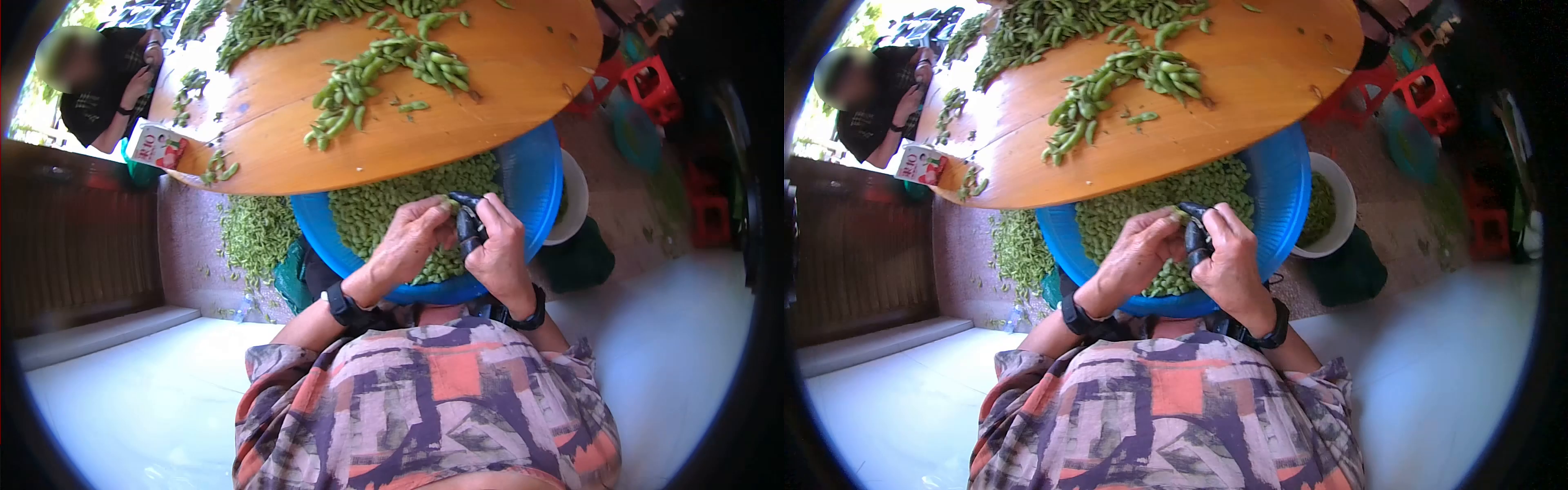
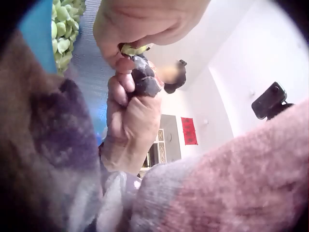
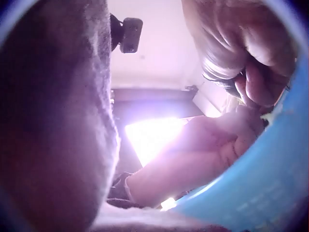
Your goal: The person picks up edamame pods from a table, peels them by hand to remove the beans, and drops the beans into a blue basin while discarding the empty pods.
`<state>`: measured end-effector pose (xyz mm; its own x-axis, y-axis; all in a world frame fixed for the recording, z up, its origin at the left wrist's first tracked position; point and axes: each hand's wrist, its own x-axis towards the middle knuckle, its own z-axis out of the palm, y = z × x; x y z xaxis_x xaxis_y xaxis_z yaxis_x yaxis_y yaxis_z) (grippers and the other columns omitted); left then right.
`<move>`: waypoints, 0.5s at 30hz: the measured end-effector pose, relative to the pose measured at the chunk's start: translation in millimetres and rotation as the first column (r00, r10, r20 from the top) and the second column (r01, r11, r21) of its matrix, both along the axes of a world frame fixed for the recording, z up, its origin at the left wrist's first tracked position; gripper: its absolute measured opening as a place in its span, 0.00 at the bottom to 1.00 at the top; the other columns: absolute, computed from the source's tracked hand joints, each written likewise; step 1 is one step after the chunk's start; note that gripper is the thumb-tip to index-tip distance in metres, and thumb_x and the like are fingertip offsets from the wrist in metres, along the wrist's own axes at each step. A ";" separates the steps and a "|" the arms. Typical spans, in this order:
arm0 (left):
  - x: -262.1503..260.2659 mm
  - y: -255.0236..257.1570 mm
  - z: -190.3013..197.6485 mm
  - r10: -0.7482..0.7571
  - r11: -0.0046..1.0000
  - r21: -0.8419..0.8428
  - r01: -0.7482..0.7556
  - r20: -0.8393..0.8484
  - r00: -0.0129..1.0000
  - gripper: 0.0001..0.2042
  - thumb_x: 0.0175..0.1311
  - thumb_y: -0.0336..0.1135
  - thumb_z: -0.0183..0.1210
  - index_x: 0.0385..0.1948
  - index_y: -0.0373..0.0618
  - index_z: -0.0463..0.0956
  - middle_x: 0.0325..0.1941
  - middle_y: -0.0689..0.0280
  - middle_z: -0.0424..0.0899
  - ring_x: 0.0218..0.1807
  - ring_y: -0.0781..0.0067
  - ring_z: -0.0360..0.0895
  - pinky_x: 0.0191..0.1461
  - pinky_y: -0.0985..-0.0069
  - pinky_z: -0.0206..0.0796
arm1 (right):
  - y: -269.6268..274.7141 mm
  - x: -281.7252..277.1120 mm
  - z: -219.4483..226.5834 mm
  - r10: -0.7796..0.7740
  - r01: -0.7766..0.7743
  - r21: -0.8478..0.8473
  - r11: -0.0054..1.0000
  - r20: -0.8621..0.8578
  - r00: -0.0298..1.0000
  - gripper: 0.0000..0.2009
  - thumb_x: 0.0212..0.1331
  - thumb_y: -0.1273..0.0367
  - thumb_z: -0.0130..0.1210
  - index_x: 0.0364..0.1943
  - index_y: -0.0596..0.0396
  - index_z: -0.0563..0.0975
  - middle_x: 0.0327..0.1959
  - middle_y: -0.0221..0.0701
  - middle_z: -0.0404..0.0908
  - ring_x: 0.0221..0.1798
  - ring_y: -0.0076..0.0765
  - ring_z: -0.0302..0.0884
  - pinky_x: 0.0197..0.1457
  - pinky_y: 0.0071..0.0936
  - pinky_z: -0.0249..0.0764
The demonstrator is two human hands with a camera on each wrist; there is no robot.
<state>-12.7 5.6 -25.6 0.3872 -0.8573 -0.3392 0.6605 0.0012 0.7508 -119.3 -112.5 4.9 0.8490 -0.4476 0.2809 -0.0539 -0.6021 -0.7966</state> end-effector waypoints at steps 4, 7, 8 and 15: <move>-4.6 -3.9 -13.2 0.098 0.995 -0.001 -0.098 -0.066 0.993 0.07 0.65 0.26 0.45 0.29 0.42 0.73 0.26 0.72 0.71 0.27 0.83 0.64 0.33 0.80 0.58 | 0.2 1.8 -3.4 0.006 -0.005 -0.061 0.998 0.015 1.000 0.15 0.43 0.83 0.52 0.40 0.62 0.76 0.31 0.43 0.69 0.32 0.57 0.71 0.34 0.41 0.68; -2.8 -0.5 -14.4 0.064 0.997 0.034 -0.065 0.041 0.997 0.07 0.64 0.27 0.46 0.29 0.41 0.74 0.25 0.73 0.69 0.27 0.83 0.63 0.33 0.82 0.58 | 0.9 5.5 -4.8 0.008 -0.008 -0.027 1.000 0.034 0.999 0.12 0.43 0.82 0.51 0.36 0.62 0.74 0.29 0.43 0.67 0.31 0.57 0.69 0.33 0.41 0.66; -3.9 0.7 -13.3 0.066 0.997 0.034 -0.068 0.046 0.997 0.07 0.64 0.27 0.46 0.29 0.41 0.74 0.25 0.73 0.69 0.27 0.83 0.63 0.33 0.82 0.58 | -4.1 3.4 -5.7 0.013 -0.012 -0.011 1.000 0.058 0.998 0.10 0.45 0.80 0.50 0.34 0.62 0.74 0.27 0.42 0.65 0.30 0.55 0.67 0.32 0.40 0.64; 21.2 31.0 49.6 0.037 0.998 -0.029 -0.056 0.987 0.156 0.08 0.57 0.20 0.59 0.37 0.38 0.82 0.36 0.56 0.85 0.40 0.60 0.83 0.46 0.68 0.75 | -92.5 -46.2 3.1 -0.469 0.467 -0.107 0.878 0.005 0.883 0.08 0.53 0.77 0.50 0.38 0.62 0.76 0.25 0.40 0.77 0.28 0.36 0.76 0.35 0.34 0.72</move>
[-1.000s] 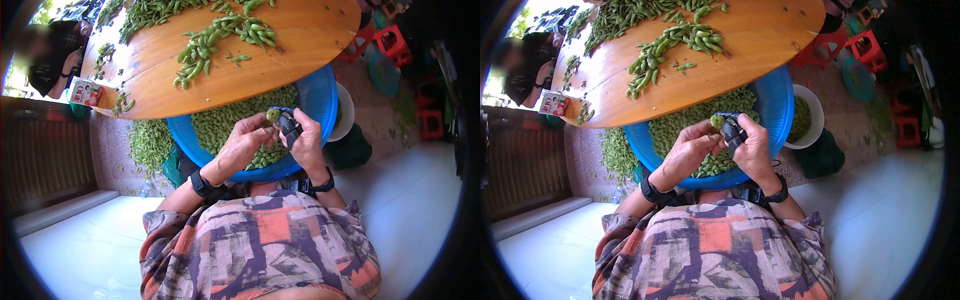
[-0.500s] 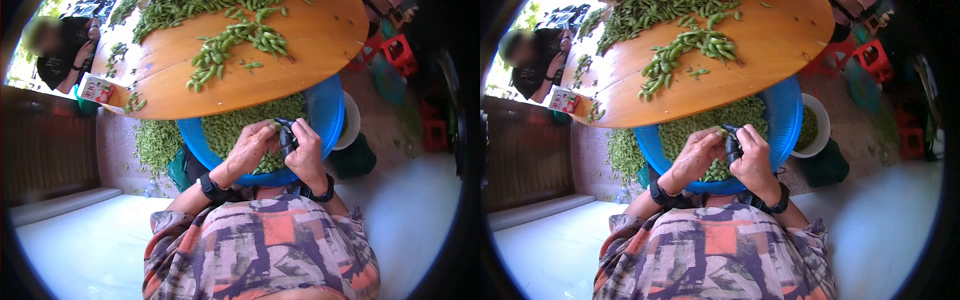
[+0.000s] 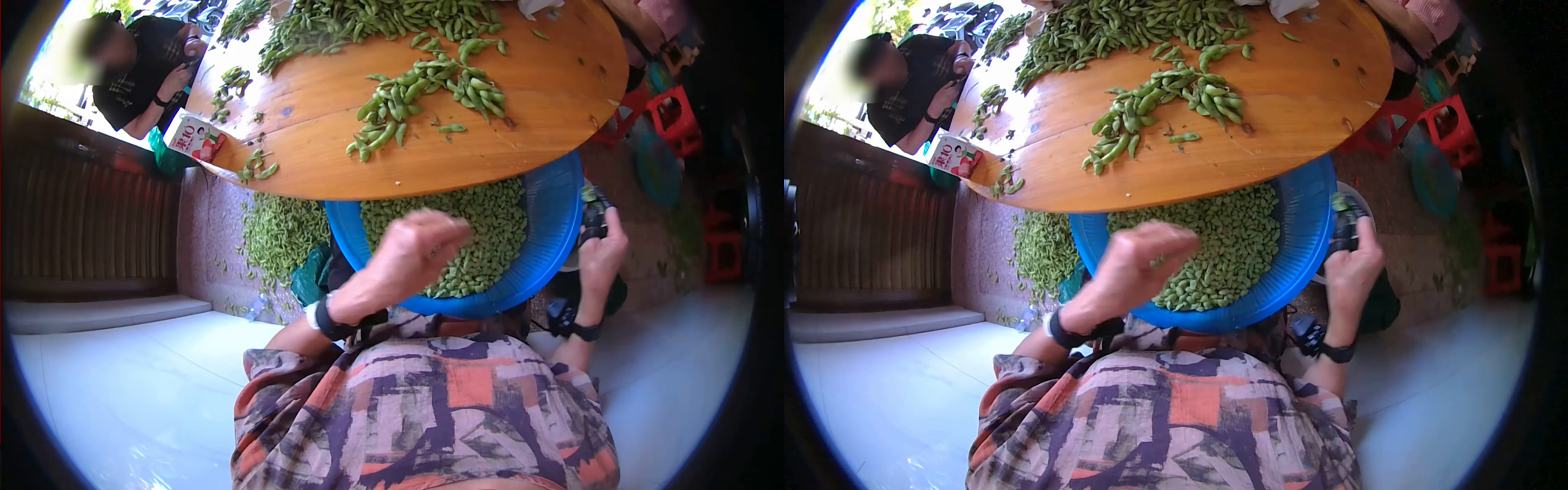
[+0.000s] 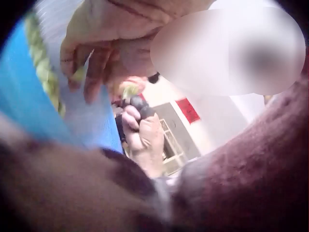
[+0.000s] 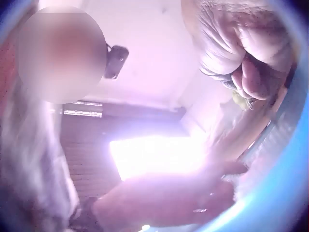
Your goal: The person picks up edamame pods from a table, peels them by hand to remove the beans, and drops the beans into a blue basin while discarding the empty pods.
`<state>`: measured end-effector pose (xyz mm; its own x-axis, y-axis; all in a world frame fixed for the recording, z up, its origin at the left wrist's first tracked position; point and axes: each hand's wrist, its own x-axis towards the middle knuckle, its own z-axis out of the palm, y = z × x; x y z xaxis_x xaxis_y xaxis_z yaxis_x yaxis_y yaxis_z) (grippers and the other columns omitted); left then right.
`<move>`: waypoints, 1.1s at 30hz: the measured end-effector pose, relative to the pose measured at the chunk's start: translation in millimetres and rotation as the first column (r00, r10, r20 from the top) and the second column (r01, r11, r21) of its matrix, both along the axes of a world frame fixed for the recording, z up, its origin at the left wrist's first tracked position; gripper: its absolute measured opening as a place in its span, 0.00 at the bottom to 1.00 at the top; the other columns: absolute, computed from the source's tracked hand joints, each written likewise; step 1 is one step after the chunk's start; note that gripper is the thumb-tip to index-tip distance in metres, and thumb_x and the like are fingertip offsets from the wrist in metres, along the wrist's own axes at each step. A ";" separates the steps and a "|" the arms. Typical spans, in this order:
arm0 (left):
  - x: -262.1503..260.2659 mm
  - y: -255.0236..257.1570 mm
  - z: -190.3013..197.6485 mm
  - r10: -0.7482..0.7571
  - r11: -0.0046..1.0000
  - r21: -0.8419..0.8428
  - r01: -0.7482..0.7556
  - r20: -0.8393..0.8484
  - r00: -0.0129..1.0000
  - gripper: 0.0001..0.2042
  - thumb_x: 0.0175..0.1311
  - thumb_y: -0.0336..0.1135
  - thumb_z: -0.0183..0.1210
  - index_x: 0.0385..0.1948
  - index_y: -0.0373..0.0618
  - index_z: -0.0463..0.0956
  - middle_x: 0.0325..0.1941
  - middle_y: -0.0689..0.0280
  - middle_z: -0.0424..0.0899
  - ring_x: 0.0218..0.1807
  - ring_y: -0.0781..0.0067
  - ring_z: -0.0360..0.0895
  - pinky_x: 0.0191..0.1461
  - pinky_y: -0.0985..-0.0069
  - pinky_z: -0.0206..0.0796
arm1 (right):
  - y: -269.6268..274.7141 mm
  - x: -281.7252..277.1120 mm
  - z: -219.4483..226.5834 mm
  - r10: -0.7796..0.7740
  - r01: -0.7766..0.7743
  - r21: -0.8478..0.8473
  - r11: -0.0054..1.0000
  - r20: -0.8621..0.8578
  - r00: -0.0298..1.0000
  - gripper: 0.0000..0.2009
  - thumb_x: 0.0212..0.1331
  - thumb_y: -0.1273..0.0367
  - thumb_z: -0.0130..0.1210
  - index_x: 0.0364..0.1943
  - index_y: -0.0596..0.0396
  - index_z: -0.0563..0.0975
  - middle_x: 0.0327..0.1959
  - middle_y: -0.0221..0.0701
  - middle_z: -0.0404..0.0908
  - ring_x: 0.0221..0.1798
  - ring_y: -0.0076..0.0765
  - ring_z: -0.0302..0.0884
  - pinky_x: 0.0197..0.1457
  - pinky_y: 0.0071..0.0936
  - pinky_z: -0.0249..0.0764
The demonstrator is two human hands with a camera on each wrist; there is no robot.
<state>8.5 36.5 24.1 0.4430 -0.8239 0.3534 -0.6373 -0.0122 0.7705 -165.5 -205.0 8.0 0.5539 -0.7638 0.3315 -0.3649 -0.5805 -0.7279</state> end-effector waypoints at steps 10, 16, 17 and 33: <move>79.9 5.2 17.7 0.485 0.812 0.048 -0.582 0.498 0.718 0.06 0.56 0.28 0.62 0.34 0.38 0.79 0.36 0.55 0.78 0.37 0.52 0.76 0.43 0.63 0.69 | -2.5 -1.5 6.4 -0.107 0.080 -0.209 0.975 -0.122 0.987 0.23 0.40 0.83 0.43 0.46 0.63 0.77 0.27 0.48 0.79 0.32 0.50 0.80 0.39 0.39 0.73; 34.8 -3.0 24.4 0.445 0.893 0.117 -0.434 -0.082 0.892 0.06 0.58 0.26 0.64 0.35 0.39 0.77 0.28 0.68 0.80 0.26 0.79 0.73 0.32 0.78 0.67 | 51.9 36.0 15.2 0.359 -0.453 0.468 0.759 0.280 0.890 0.07 0.60 0.71 0.49 0.37 0.61 0.77 0.22 0.24 0.75 0.24 0.18 0.71 0.27 0.19 0.69; 24.2 -8.7 22.2 0.292 0.955 0.081 -0.285 -0.410 0.864 0.06 0.59 0.26 0.63 0.35 0.40 0.76 0.26 0.70 0.79 0.25 0.82 0.72 0.30 0.81 0.66 | 60.2 43.5 23.7 0.390 -0.498 0.600 0.626 0.313 0.866 0.09 0.61 0.69 0.48 0.37 0.60 0.77 0.22 0.23 0.74 0.23 0.16 0.70 0.25 0.17 0.66; -17.0 -20.7 -8.1 -0.013 0.993 -0.086 -0.085 -0.770 0.638 0.10 0.60 0.21 0.63 0.38 0.38 0.71 0.27 0.67 0.80 0.26 0.83 0.75 0.28 0.83 0.67 | 66.3 42.5 18.4 0.500 -0.680 0.616 0.398 0.475 0.724 0.11 0.66 0.69 0.48 0.42 0.62 0.78 0.18 0.19 0.69 0.20 0.12 0.64 0.21 0.13 0.59</move>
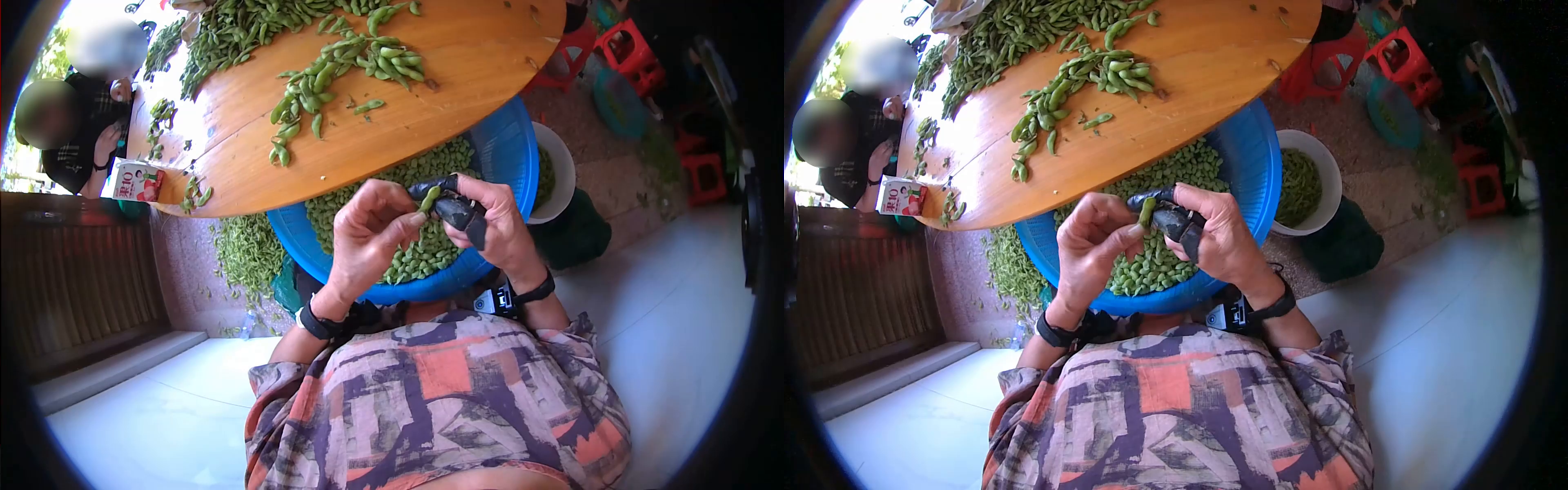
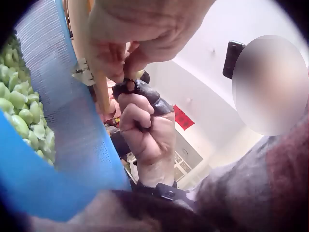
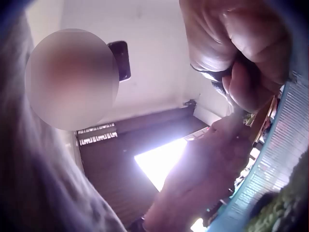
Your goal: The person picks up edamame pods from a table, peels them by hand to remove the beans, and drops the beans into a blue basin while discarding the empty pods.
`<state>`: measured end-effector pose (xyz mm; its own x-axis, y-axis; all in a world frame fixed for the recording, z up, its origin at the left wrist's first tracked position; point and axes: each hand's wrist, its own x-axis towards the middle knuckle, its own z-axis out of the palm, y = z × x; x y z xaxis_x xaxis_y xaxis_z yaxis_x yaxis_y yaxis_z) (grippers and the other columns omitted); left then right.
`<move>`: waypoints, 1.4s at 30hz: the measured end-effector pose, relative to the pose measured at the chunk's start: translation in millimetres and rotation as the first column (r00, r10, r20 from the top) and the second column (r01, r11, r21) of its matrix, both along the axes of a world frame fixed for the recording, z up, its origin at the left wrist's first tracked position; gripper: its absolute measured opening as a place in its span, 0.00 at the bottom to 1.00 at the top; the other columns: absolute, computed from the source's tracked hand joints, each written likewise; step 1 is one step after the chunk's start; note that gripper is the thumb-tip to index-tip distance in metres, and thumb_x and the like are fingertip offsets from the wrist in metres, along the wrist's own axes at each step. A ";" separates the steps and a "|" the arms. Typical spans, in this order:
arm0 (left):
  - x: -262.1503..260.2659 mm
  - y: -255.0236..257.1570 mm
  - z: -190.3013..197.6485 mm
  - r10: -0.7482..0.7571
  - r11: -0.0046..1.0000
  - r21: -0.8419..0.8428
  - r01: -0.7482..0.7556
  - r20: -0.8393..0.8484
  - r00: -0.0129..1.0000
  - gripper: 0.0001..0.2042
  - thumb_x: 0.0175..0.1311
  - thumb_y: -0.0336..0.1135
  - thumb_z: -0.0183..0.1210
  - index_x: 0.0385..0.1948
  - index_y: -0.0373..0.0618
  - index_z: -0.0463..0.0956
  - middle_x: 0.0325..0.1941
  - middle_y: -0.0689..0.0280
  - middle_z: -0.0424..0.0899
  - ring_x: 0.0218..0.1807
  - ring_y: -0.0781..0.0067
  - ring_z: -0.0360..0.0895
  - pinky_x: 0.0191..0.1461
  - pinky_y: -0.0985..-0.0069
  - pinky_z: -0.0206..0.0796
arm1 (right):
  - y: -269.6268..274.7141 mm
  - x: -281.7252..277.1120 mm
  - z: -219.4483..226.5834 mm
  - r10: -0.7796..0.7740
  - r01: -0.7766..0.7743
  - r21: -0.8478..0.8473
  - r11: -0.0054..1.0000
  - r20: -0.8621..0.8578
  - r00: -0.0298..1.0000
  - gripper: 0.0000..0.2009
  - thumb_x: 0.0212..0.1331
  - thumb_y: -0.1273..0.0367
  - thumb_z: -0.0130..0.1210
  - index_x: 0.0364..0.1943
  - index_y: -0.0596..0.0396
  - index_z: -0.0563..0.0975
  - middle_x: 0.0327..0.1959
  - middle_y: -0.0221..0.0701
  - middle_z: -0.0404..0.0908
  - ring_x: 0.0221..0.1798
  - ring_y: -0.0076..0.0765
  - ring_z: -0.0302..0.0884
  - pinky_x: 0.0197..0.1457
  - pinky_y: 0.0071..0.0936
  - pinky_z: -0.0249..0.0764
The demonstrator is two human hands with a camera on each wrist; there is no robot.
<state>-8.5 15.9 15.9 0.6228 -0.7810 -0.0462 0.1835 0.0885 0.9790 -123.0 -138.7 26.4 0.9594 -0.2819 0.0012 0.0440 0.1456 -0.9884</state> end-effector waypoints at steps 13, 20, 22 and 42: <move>11.2 -5.4 -4.6 -0.251 0.935 0.239 0.262 -0.074 0.965 0.16 0.60 0.33 0.67 0.47 0.38 0.75 0.35 0.71 0.80 0.35 0.85 0.75 0.38 0.82 0.70 | 7.7 -1.8 -6.1 -0.044 0.058 -0.508 0.860 0.040 0.998 0.05 0.52 0.78 0.55 0.33 0.63 0.75 0.25 0.39 0.72 0.29 0.29 0.72 0.34 0.30 0.68; 6.9 -2.2 10.3 -0.361 0.895 0.423 0.145 0.492 0.792 0.11 0.66 0.34 0.60 0.45 0.37 0.76 0.19 0.58 0.76 0.20 0.69 0.75 0.27 0.71 0.67 | -0.6 -9.2 -9.5 0.030 -0.079 -0.331 0.940 -0.150 0.988 0.05 0.48 0.80 0.52 0.31 0.64 0.74 0.23 0.40 0.70 0.27 0.31 0.65 0.33 0.30 0.66; 8.4 0.1 9.5 -0.390 0.897 0.406 0.175 0.543 0.744 0.09 0.66 0.32 0.57 0.44 0.39 0.76 0.19 0.50 0.72 0.20 0.52 0.73 0.25 0.63 0.62 | -0.7 -8.5 -13.8 0.042 -0.094 -0.402 0.911 -0.136 0.990 0.05 0.48 0.81 0.50 0.30 0.64 0.72 0.22 0.39 0.68 0.28 0.29 0.64 0.33 0.30 0.65; -8.6 -20.8 -18.7 -0.035 0.972 0.223 0.075 -0.179 0.983 0.19 0.68 0.35 0.41 0.52 0.35 0.74 0.29 0.70 0.76 0.26 0.86 0.65 0.30 0.85 0.60 | 35.6 7.3 -28.3 -0.256 0.232 -0.760 0.607 0.089 0.962 0.17 0.37 0.83 0.56 0.36 0.64 0.70 0.34 0.46 0.69 0.37 0.61 0.73 0.38 0.46 0.72</move>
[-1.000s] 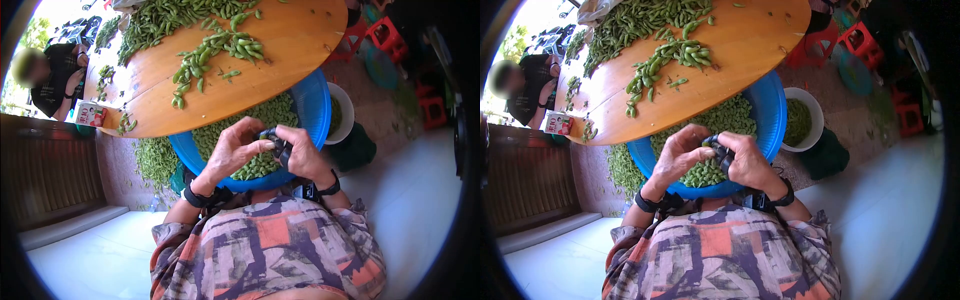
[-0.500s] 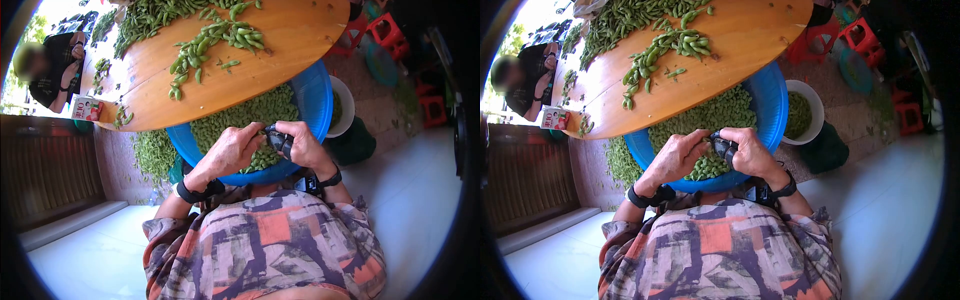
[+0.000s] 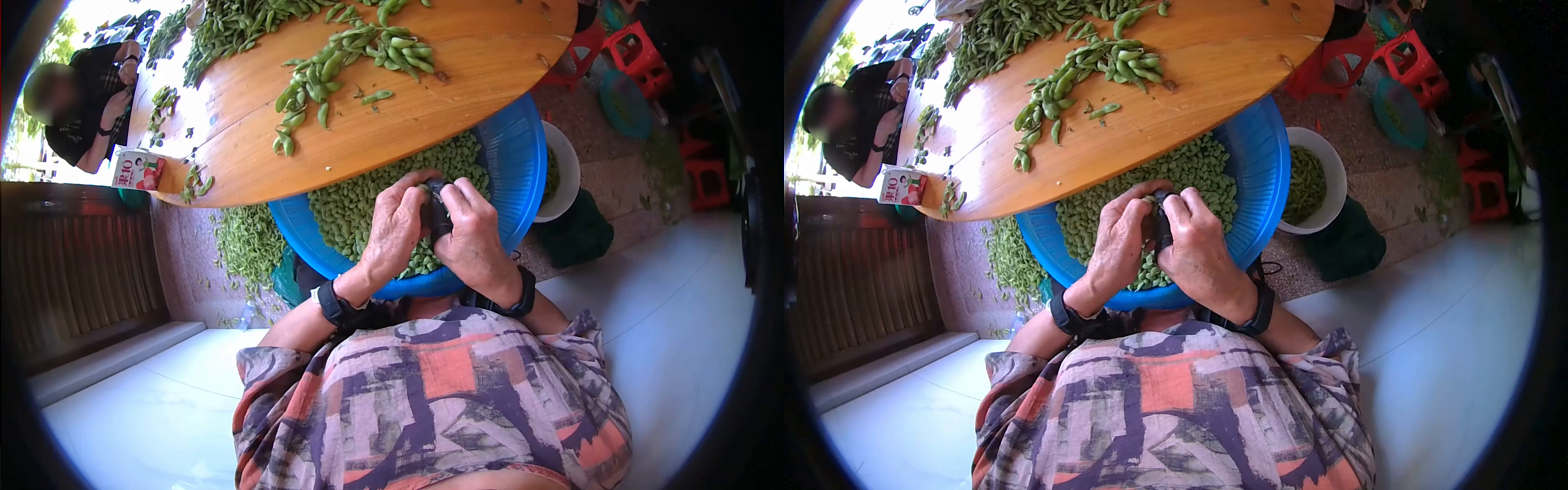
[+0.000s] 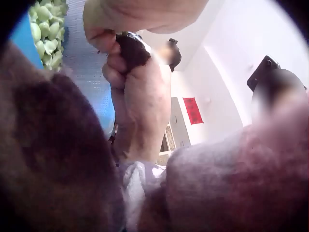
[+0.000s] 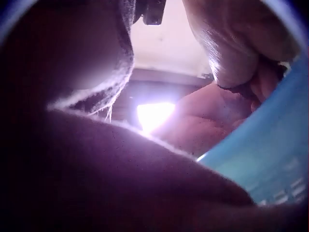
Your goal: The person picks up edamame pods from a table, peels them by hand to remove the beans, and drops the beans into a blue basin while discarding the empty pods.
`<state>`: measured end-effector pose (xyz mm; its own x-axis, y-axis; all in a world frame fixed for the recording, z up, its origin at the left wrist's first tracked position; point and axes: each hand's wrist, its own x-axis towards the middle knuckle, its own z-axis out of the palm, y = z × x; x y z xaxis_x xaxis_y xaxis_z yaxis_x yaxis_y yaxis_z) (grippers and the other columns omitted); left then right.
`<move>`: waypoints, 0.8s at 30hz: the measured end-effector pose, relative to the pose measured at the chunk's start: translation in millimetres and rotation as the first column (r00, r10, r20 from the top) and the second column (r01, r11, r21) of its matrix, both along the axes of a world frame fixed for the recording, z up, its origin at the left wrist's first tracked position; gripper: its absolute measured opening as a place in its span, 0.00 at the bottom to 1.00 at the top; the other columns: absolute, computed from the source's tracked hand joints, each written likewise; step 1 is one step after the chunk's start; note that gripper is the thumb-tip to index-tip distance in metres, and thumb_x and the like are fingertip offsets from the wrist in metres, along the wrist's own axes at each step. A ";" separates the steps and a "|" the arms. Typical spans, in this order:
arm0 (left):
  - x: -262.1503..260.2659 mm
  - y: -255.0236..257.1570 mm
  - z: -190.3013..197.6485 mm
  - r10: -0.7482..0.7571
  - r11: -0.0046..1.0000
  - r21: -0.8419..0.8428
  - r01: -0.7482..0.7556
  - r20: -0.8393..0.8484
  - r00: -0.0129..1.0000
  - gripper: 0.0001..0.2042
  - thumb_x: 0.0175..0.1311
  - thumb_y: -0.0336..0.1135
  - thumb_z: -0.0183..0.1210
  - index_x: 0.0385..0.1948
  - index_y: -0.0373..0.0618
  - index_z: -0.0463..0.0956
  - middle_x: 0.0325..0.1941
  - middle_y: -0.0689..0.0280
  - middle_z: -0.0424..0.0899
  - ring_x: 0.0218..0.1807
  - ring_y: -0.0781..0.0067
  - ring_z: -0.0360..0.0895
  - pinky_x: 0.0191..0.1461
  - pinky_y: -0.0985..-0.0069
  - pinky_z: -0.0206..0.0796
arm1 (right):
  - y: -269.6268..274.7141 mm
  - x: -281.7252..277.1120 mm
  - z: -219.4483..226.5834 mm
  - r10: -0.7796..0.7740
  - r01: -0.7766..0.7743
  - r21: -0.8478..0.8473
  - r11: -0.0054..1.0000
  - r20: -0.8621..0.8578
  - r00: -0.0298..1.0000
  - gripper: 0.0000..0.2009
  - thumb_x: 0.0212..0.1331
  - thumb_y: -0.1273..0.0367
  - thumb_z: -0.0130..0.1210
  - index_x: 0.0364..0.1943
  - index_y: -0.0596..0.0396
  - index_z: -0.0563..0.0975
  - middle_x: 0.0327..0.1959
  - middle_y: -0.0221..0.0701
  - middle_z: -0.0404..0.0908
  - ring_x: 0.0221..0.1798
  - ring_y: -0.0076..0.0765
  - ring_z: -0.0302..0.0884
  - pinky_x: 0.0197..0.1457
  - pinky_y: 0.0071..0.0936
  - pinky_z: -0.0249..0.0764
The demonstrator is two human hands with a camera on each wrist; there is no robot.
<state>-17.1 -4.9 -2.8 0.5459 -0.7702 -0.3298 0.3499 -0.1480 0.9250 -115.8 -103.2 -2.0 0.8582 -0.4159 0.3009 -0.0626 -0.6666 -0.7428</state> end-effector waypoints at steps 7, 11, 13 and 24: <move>-5.0 -9.8 -11.9 0.070 0.996 0.033 -0.087 0.341 0.937 0.18 0.64 0.32 0.41 0.46 0.33 0.77 0.29 0.66 0.78 0.26 0.83 0.66 0.28 0.81 0.60 | 0.0 -1.5 -4.0 -0.005 0.005 0.005 1.000 -0.005 1.000 0.18 0.36 0.84 0.56 0.37 0.64 0.71 0.35 0.46 0.69 0.38 0.61 0.73 0.38 0.47 0.72; -0.1 -2.2 -0.9 -0.032 0.999 0.013 0.030 0.136 0.990 0.16 0.63 0.30 0.43 0.46 0.32 0.77 0.34 0.62 0.80 0.25 0.80 0.68 0.29 0.79 0.64 | -2.4 0.0 -11.8 -0.039 0.039 0.004 0.999 -0.006 0.999 0.18 0.36 0.83 0.56 0.38 0.64 0.71 0.35 0.46 0.69 0.38 0.62 0.73 0.38 0.47 0.72; 3.4 2.2 -13.4 -0.068 0.996 -0.019 0.087 0.455 0.888 0.16 0.63 0.29 0.45 0.47 0.33 0.76 0.38 0.61 0.80 0.28 0.78 0.70 0.31 0.78 0.65 | -3.5 -0.2 -12.1 -0.071 0.070 -0.025 0.997 -0.016 0.997 0.20 0.35 0.83 0.55 0.39 0.64 0.71 0.37 0.47 0.70 0.39 0.61 0.72 0.39 0.47 0.72; -9.8 -9.5 -13.4 0.001 0.916 -0.344 -0.209 -0.516 0.857 0.15 0.71 0.25 0.47 0.58 0.37 0.70 0.51 0.63 0.78 0.53 0.73 0.74 0.61 0.75 0.65 | -3.9 1.2 -13.2 -0.127 0.132 -0.061 0.989 0.079 0.989 0.18 0.39 0.82 0.54 0.41 0.63 0.72 0.36 0.47 0.70 0.38 0.61 0.73 0.38 0.47 0.72</move>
